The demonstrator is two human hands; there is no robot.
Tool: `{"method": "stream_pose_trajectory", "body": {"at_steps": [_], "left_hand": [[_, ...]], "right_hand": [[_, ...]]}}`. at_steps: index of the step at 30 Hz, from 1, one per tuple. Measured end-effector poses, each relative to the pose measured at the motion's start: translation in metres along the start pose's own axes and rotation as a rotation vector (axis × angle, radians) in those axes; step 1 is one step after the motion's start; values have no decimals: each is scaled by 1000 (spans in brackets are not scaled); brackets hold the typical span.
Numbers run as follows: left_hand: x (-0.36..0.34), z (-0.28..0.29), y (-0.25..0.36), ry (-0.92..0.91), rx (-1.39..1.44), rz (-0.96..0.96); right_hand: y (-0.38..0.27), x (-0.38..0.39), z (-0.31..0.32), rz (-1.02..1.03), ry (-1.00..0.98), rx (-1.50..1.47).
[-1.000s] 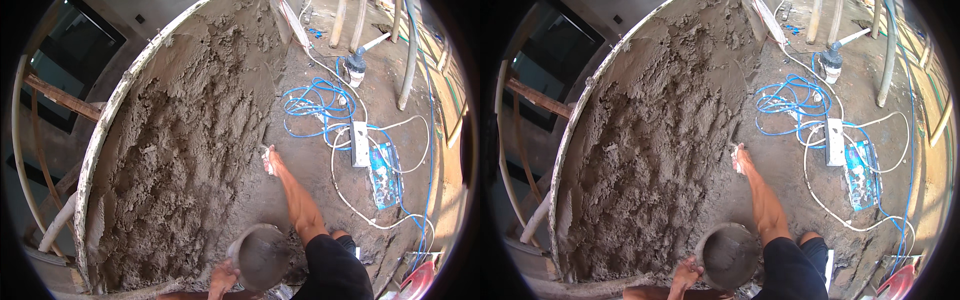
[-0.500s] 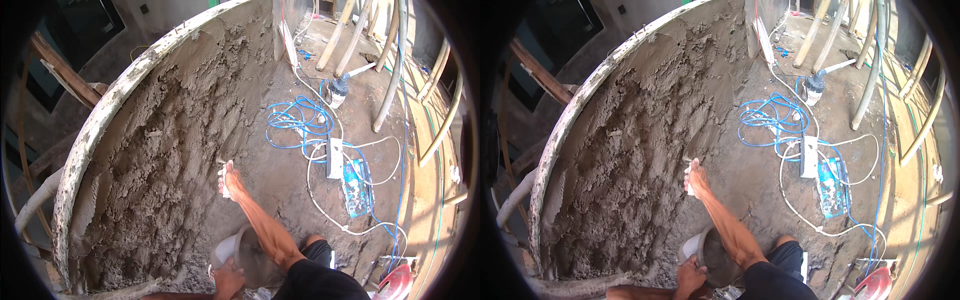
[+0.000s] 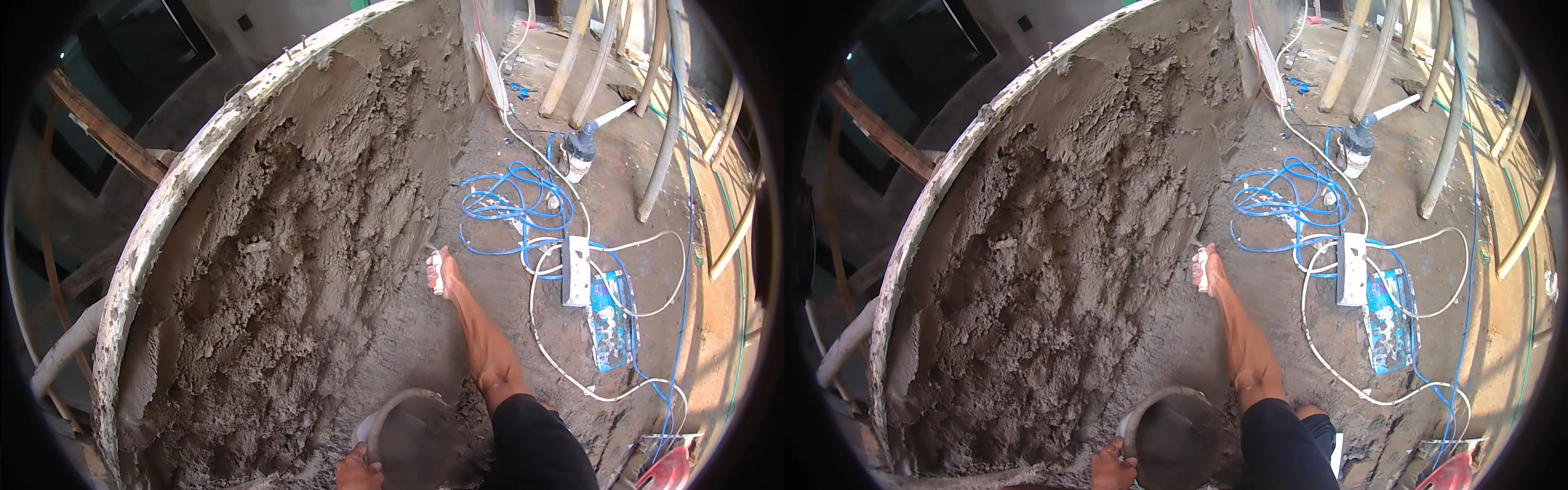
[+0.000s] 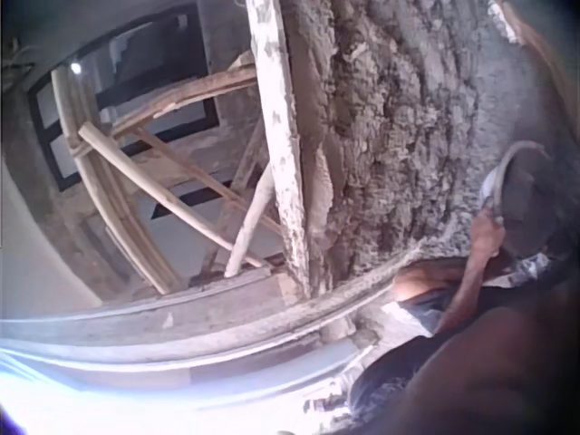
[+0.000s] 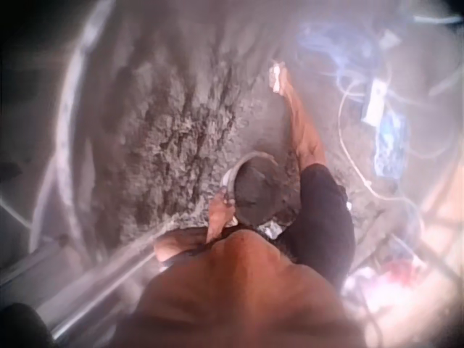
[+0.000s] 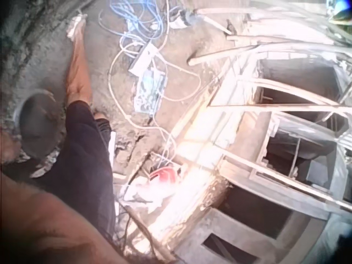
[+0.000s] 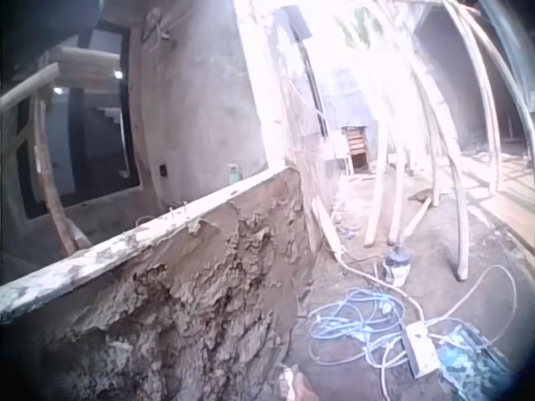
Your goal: The person applies mortar to a curved wall section using a trowel while holding a board against the edge, then scoops more mortar from a bucket on the ground.
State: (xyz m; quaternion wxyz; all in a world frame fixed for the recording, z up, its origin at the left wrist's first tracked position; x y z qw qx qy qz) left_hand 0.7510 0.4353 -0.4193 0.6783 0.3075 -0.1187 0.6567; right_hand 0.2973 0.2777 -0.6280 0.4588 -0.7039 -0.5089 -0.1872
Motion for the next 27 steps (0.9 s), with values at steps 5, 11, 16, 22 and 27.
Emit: {"method": "stream_pose_trajectory", "body": {"at_steps": [5, 11, 16, 22, 27], "left_hand": [[-7, -7, -22, 54, -135, -56], [2, 9, 9, 122, 20, -191], [13, 24, 12, 88, 104, -118], [3, 14, -8, 177, 45, -143], [-24, -6, -34, 398, 94, -171]], "right_hand": [[7, 39, -41, 203, -6, 151], [3, 124, -87, 409, -23, 251], [21, 165, -121, 470, -15, 304], [33, 228, -140, 532, 12, 419], [93, 327, -106, 322, -326, 522]]}}
Point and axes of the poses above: each hand's wrist, its own x-axis away from the middle knuckle, its own z-axis out of the back of the hand, y = z × x, the point moved 4 cm from there along -x, towards the middle knuckle, and after that the axes turned 13 degrees about y, right-handed, at the moved point
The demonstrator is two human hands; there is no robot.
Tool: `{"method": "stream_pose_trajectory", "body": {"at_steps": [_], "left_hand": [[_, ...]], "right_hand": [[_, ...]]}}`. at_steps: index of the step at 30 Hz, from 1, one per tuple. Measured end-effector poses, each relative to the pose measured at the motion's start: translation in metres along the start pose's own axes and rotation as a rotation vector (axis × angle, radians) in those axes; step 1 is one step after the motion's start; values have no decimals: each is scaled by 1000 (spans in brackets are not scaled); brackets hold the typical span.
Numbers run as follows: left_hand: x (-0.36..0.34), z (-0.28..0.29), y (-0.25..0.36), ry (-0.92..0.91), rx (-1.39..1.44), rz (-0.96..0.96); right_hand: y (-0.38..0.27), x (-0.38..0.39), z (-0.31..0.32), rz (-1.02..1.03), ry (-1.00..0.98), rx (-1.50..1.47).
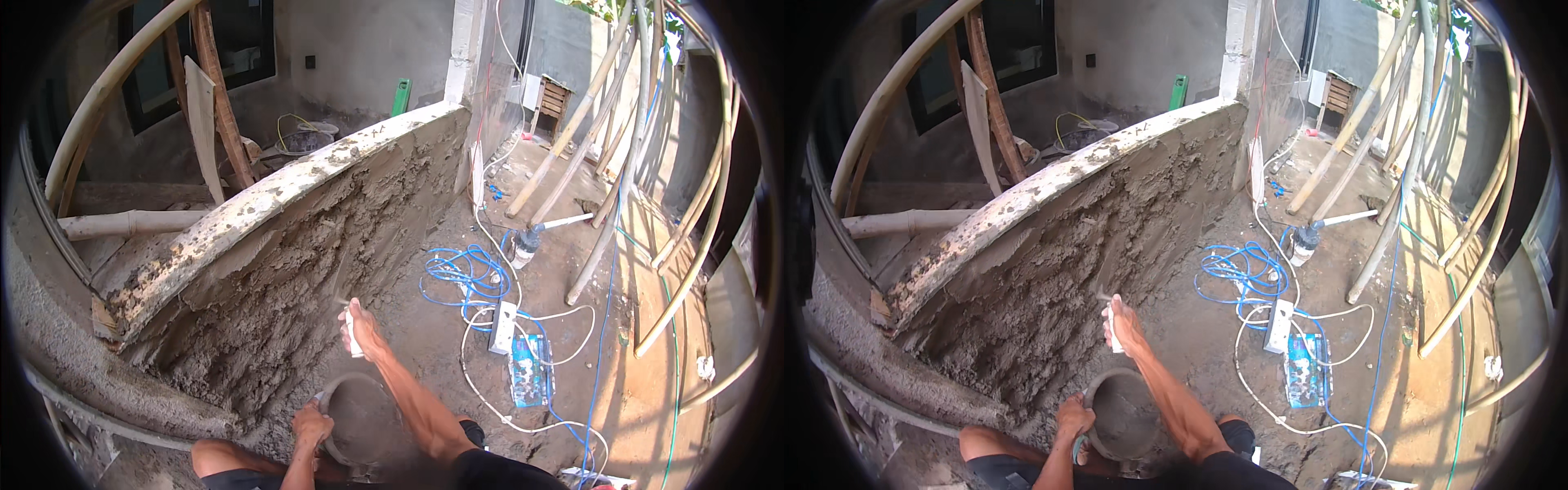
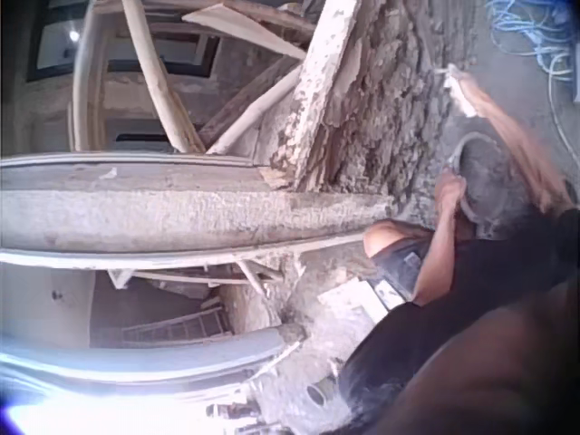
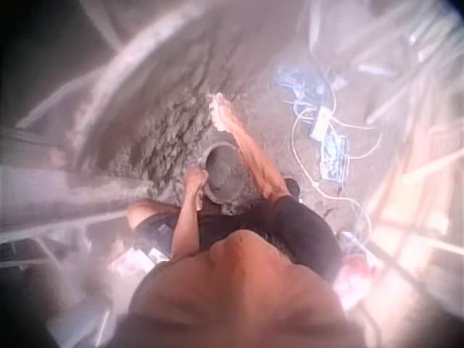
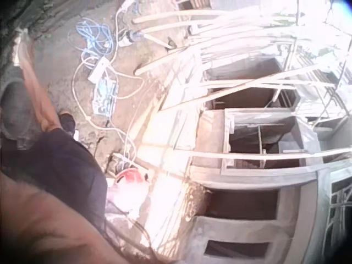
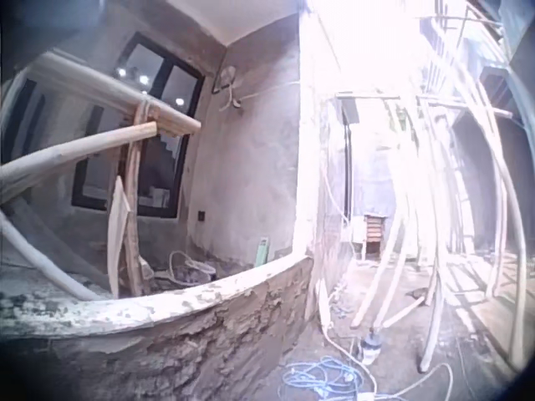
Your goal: The person applies mortar to a curved wall section using a trowel while holding a board against the edge, then scoops more mortar from a bucket on the ground.
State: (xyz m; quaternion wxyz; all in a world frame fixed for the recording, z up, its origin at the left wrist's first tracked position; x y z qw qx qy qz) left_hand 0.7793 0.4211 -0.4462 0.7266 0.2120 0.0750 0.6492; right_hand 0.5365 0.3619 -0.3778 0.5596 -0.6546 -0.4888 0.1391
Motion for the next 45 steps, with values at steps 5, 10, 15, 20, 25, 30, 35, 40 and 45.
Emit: {"method": "stream_pose_trajectory", "body": {"at_steps": [5, 10, 15, 20, 25, 30, 35, 40, 45], "left_hand": [[8, -2, 20, -152, 98, -92], [14, -9, 28, -88, 191, -72], [17, 17, 56, 36, 339, -150], [30, -22, 51, 82, 513, -173], [38, -23, 46, -174, 320, -101], [47, -36, 41, -28, 652, -105], [38, -49, 30, -170, 545, -20], [19, -39, 38, -174, 780, -41], [-2, -46, 13, -267, 879, 121]], "right_hand": [[15, 141, 79, 331, 119, 314], [38, 184, 229, 236, 446, 942], [31, 218, 245, 344, 389, 1344], [47, 194, 227, 449, 171, 1771], [95, 138, 209, 242, 62, 2013], [158, 132, 197, 115, -379, 2011], [146, 171, 150, -378, -386, 1509], [121, 203, 151, -627, -367, 1034], [99, 207, 172, -749, -351, 686]]}}
Point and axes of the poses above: each hand's wrist, its own x-axis away from the middle knuckle, its own z-axis out of the back of the hand, y = z × x, the point moved 4 cm from there along -x, towards the middle knuckle, and after that the axes turned 13 degrees about y, right-handed, at the moved point
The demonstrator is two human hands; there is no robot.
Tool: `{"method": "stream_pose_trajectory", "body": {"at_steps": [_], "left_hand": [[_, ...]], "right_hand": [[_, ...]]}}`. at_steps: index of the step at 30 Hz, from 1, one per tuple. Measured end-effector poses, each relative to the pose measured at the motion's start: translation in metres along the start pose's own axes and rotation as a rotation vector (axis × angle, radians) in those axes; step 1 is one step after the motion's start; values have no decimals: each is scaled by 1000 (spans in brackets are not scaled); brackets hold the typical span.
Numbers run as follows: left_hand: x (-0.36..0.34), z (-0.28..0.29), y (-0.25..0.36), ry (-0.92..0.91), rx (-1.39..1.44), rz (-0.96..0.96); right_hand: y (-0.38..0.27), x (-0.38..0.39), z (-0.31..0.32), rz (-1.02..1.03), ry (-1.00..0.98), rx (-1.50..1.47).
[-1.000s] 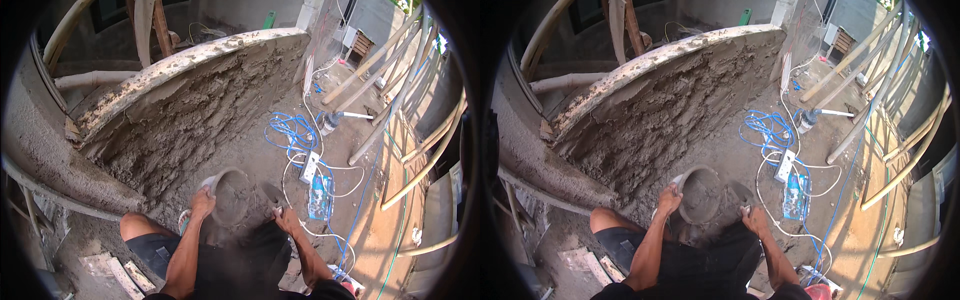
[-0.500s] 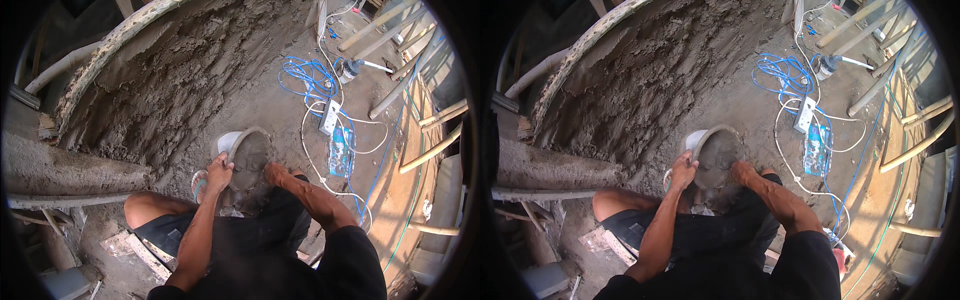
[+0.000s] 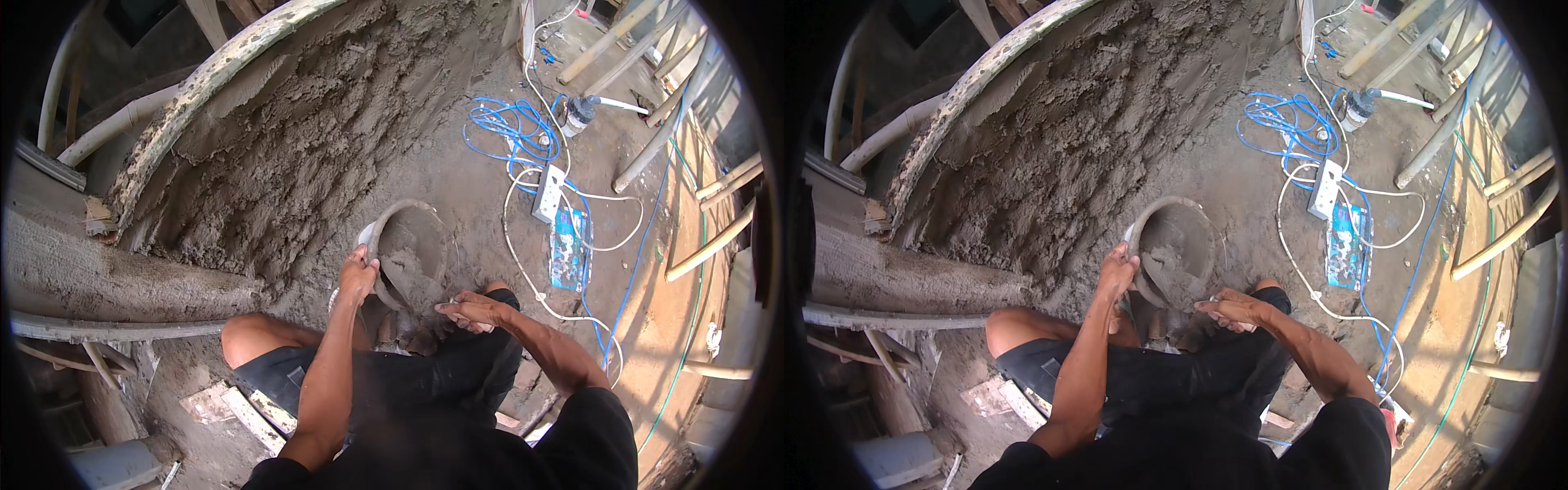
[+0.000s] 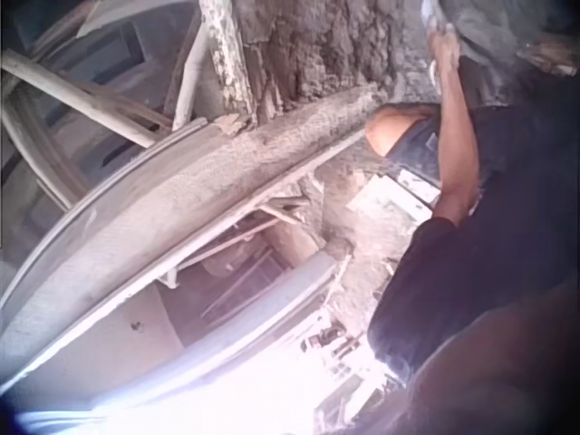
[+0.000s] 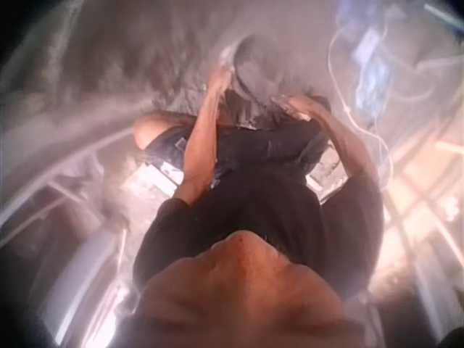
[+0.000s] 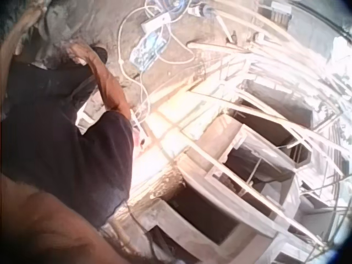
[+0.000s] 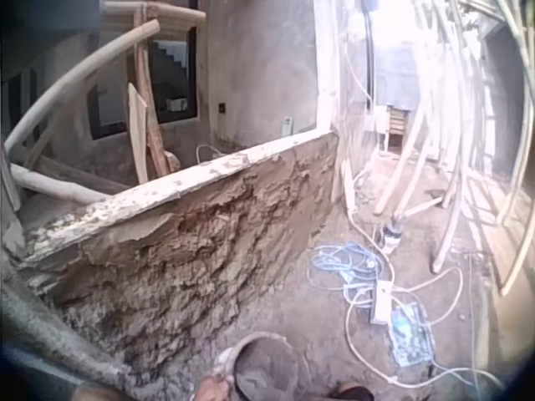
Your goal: The person applies mortar to a curved wall section using a trowel while holding a board against the edge, then scoops more mortar from a bucket on the ground.
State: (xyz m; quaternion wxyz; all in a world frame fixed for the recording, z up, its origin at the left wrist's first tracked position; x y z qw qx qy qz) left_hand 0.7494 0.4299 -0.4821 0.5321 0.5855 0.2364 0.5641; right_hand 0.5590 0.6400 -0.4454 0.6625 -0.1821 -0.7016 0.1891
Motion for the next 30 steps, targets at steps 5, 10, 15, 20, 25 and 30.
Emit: {"method": "stream_pose_trajectory", "body": {"at_steps": [5, 10, 15, 20, 25, 30], "left_hand": [[0, -8, 8, 106, -164, -91], [-14, -20, -15, 157, -288, -124], [-6, 19, 14, 250, -423, -266], [-17, 4, -9, 210, -403, -284], [-20, -2, -12, 144, -438, -417], [13, 1, 24, 79, -242, -103]], "right_hand": [[26, -34, 15, -106, 29, -127], [15, -2, 17, 14, 88, -367], [-21, -9, 16, 242, -150, -831], [-65, 22, 92, 634, 299, -1327], [-119, 69, 206, 1032, 1013, -1438], [-180, 68, 286, 1132, 1496, -1470]]}}
Point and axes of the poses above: each hand's wrist, its own x-axis away from the middle knuckle, its own z-axis out of the back of the hand, y = z × x, the point moved 4 cm from there along -x, towards the middle knuckle, and after that the axes turned 13 degrees about y, right-handed, at the moved point
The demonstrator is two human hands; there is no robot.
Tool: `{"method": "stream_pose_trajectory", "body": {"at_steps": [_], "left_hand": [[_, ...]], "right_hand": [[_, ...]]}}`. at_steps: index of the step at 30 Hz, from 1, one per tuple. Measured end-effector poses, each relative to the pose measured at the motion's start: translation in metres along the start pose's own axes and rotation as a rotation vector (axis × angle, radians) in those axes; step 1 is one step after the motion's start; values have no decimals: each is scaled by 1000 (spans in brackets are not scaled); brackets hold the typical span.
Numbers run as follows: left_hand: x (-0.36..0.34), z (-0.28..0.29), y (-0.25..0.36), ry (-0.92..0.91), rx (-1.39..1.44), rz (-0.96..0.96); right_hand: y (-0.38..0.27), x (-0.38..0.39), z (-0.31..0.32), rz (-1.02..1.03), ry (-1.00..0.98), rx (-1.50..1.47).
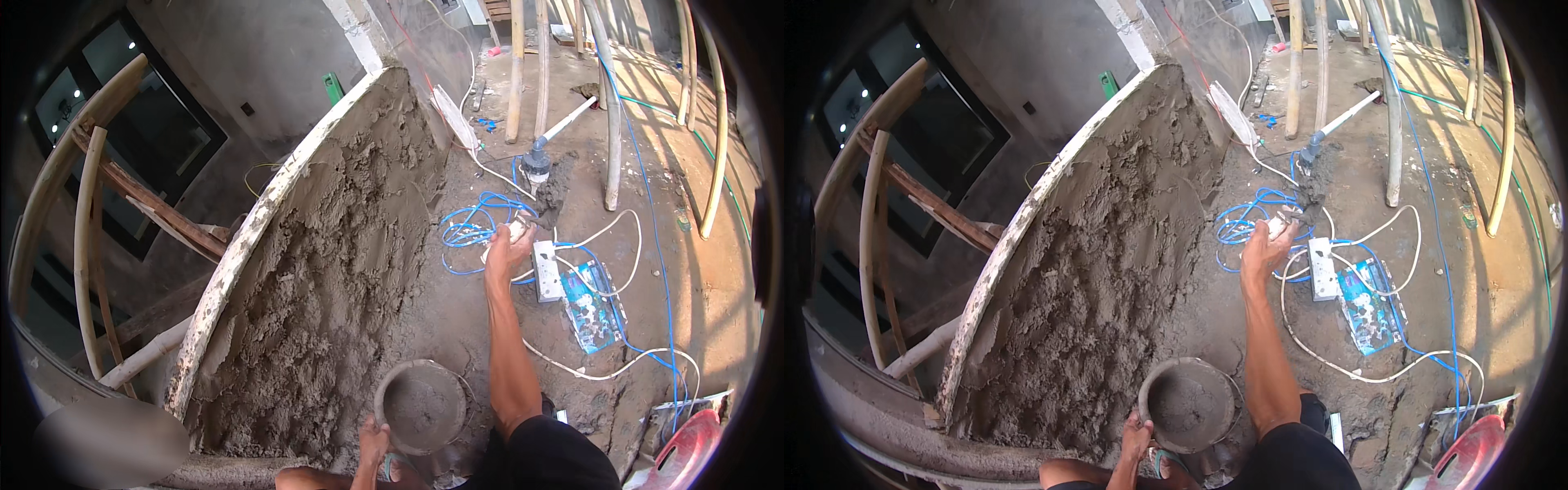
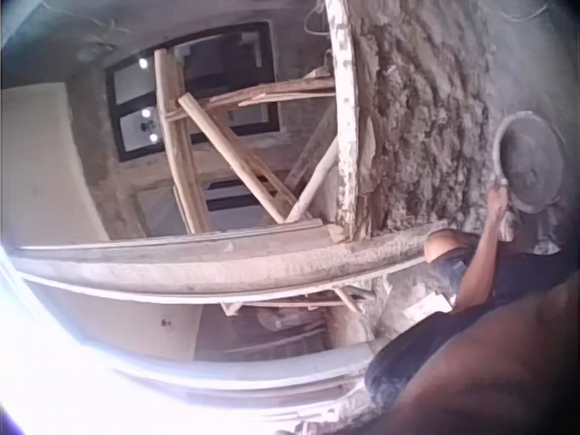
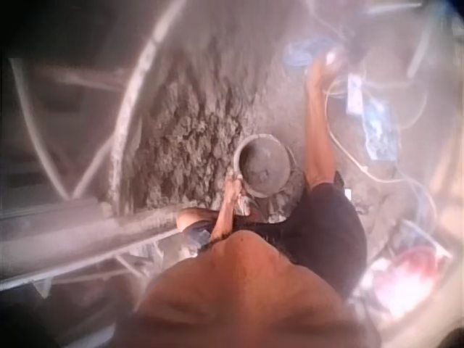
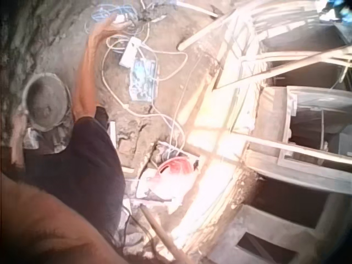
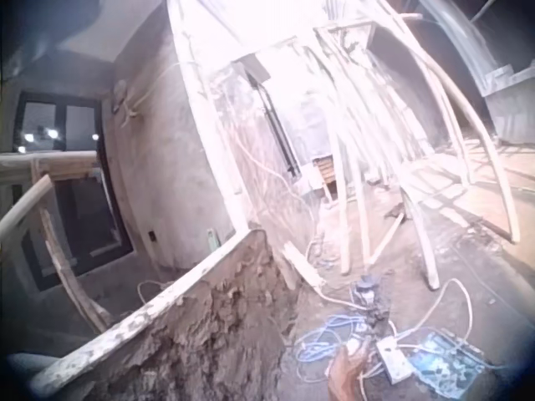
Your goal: The person applies mortar to a curved wall section using a trowel while holding a board against the edge, then scoops more mortar from a bucket on the ground.
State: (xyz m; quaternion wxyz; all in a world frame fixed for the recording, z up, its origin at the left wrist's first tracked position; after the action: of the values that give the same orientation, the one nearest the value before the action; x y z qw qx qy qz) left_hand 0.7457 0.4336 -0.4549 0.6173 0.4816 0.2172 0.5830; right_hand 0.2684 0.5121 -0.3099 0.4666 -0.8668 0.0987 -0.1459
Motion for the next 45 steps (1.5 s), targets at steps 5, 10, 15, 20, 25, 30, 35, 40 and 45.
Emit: {"method": "stream_pose_trajectory", "body": {"at_steps": [5, 10, 15, 20, 25, 30, 35, 40, 45], "left_hand": [[1, 8, -12, -50, -21, 167], [1, 5, -9, -27, -117, 257], [-8, 25, 9, 28, -256, 251], [-15, 17, 8, 8, -317, 243], [-12, 19, 11, 9, -367, 233], [-9, 15, 8, -7, -417, 224], [-5, 27, 2, 9, -489, 232], [3, 33, -8, 17, -561, 216], [-15, 26, -7, -10, -391, 148]], "right_hand": [[83, 18, -86, 228, 333, 211], [201, 106, -152, 105, -327, 504], [152, 256, -48, -98, -770, 106], [190, 175, -38, -722, -588, -59], [213, 109, -100, -1126, -593, -206], [228, 59, -188, -1363, -623, -315], [201, 38, -233, -1121, -687, -56], [162, 45, -246, -806, -857, 179], [139, 88, -230, -755, -875, 221]]}}
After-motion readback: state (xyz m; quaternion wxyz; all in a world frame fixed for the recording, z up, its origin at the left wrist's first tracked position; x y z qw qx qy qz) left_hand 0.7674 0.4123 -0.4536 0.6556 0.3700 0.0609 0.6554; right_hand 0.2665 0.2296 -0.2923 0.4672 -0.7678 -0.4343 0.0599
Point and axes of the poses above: each hand's wrist, its own x-axis away from the middle knuckle, its own z-axis out of the back of the hand, y = z × x, the point moved 4 cm from there along -x, towards the middle knuckle, and after that the axes turned 13 degrees about y, right-handed, at the moved point
